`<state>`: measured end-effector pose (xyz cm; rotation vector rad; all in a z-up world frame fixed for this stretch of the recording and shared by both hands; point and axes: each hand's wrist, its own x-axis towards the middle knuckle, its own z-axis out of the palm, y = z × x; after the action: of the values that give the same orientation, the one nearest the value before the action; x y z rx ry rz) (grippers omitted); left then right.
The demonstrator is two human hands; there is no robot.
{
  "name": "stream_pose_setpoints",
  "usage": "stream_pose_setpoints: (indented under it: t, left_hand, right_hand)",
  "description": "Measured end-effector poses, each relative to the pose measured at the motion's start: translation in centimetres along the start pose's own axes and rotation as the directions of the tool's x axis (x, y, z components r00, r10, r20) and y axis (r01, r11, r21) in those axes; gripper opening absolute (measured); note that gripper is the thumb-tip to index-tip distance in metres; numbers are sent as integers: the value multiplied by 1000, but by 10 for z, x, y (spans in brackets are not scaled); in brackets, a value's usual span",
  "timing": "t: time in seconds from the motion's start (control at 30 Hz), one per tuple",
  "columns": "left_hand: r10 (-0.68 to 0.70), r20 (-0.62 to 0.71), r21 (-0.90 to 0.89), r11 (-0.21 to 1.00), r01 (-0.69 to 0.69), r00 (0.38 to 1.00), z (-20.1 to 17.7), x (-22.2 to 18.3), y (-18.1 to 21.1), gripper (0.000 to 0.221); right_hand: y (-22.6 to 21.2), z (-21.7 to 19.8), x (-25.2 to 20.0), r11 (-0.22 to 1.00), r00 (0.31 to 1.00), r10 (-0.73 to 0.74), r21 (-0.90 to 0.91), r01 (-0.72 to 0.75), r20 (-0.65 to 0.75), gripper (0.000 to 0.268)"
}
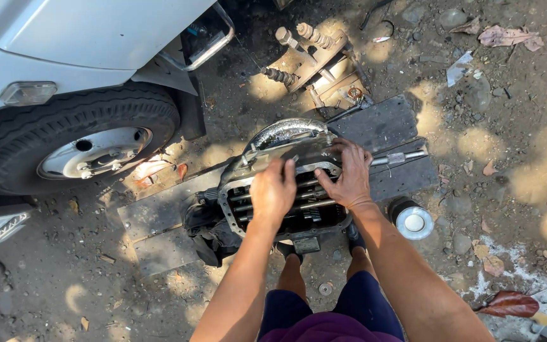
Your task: Inspecting and adjusting the internal gears and shafts of a vehicle transmission housing.
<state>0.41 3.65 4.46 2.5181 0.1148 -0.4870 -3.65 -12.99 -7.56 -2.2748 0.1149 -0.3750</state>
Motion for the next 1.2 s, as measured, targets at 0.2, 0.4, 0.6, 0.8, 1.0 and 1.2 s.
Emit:
stream_pose_setpoints:
  t: [0.2,0.4,0.6,0.8,1.0,1.2]
  left_hand:
    - [-44,88,159,987,30,995,1,-14,-43,40]
    - [-23,103,195,981,2,994,23,-7,-43,41]
    - [-15,92,212,977,-5,996,28,-1,-34,40]
    - [34,68,202,978,-47,997,50,2,-14,38]
    - [-34,-3,156,987,35,999,1,-12,-48,38]
    - [5,-43,192,981,3,999,-1,-4,-61,37]
  right_hand:
    - [1,0,-1,1000,1000,-8,-2,8,-4,55]
    - [1,1,0,1000,1000,-18,-5,18,-11,58]
    - [3,1,-1,1000,1000,-27,6,27,3,58]
    - [5,2,-3,999,999,-31,-10,31,12,47]
    - [1,0,-1,1000,1000,1,2,-1,23,61]
    - [-3,-1,1,998,1000,-3,-59,4,11,69]
